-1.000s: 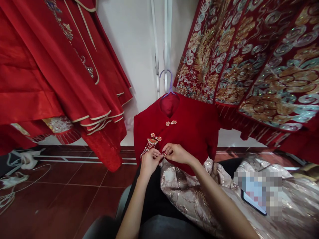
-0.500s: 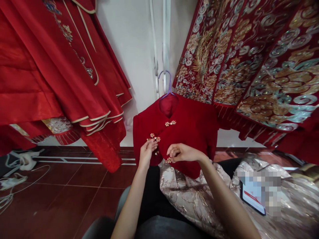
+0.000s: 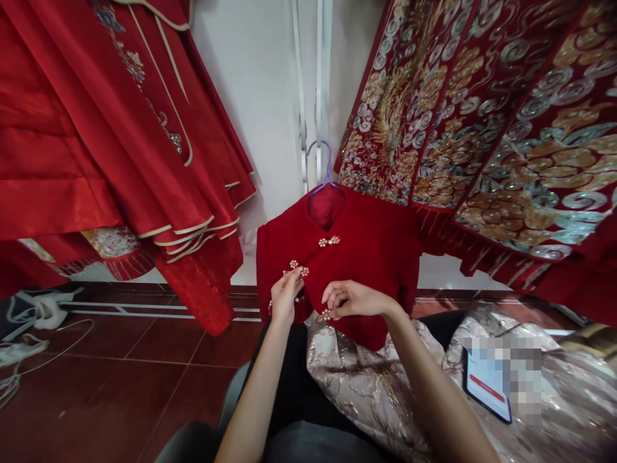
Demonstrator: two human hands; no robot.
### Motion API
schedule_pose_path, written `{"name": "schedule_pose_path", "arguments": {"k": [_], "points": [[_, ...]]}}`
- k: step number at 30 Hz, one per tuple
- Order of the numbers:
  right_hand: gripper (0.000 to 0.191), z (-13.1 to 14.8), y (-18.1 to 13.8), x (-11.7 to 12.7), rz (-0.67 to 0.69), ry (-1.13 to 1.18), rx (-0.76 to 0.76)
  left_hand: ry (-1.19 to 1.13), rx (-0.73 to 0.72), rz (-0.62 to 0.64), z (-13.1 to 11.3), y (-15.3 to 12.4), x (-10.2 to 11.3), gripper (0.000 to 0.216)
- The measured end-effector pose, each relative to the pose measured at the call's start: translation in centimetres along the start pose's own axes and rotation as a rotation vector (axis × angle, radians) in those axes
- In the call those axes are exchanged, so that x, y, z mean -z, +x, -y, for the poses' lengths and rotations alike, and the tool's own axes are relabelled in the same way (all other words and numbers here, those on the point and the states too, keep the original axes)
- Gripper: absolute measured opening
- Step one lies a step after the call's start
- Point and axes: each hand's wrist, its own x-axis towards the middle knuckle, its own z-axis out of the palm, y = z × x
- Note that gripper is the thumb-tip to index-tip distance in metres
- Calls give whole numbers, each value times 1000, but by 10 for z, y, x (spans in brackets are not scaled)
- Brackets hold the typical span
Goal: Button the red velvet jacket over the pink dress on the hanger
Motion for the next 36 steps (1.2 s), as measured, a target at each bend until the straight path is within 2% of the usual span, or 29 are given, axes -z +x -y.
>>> {"name": "schedule_pose_path", "arguments": {"k": [6,8,10,11,13,16,18,20,23,27,30,32,36], "points": [[31,1,0,-1,3,-8,-17,154,-72,-80,9,6,-4,26],[31,2,-2,1,8,4,-10,216,-35,-24,7,4,-9,28],[31,5,-7,4,36,21,-22,322,-17,104,1,2,-17,32],[31,6,-11,7,58,30,-42,388,-53,168,-3,0,-21,33],[30,9,-18,12,103,38,-95,551,-233,254,-14,-1,-30,31],[30,14,-30,19,125,16,-126,855,-591,308,-33,-1,-44,28],[30,17,-37,22,122,0,-126,1072,-759,337,-46,2,-53,29],[30,20,-42,23,125,-2,-130,1262,-862,370,-57,6,-62,27],[29,23,-48,25,132,-7,-117,1458,-941,419,-69,15,-75,20],[37,24,-52,31,94,7,-76,1503,-1066,563,-81,25,-85,13],[39,25,-50,34,-38,-17,-13,1434,-1094,715,-89,28,-85,12],[33,26,-44,31,-229,-79,70,1347,-1032,755,-92,28,-84,11],[25,40,-17,12,-925,-228,355,1171,-936,793,-91,31,-81,8]]}}
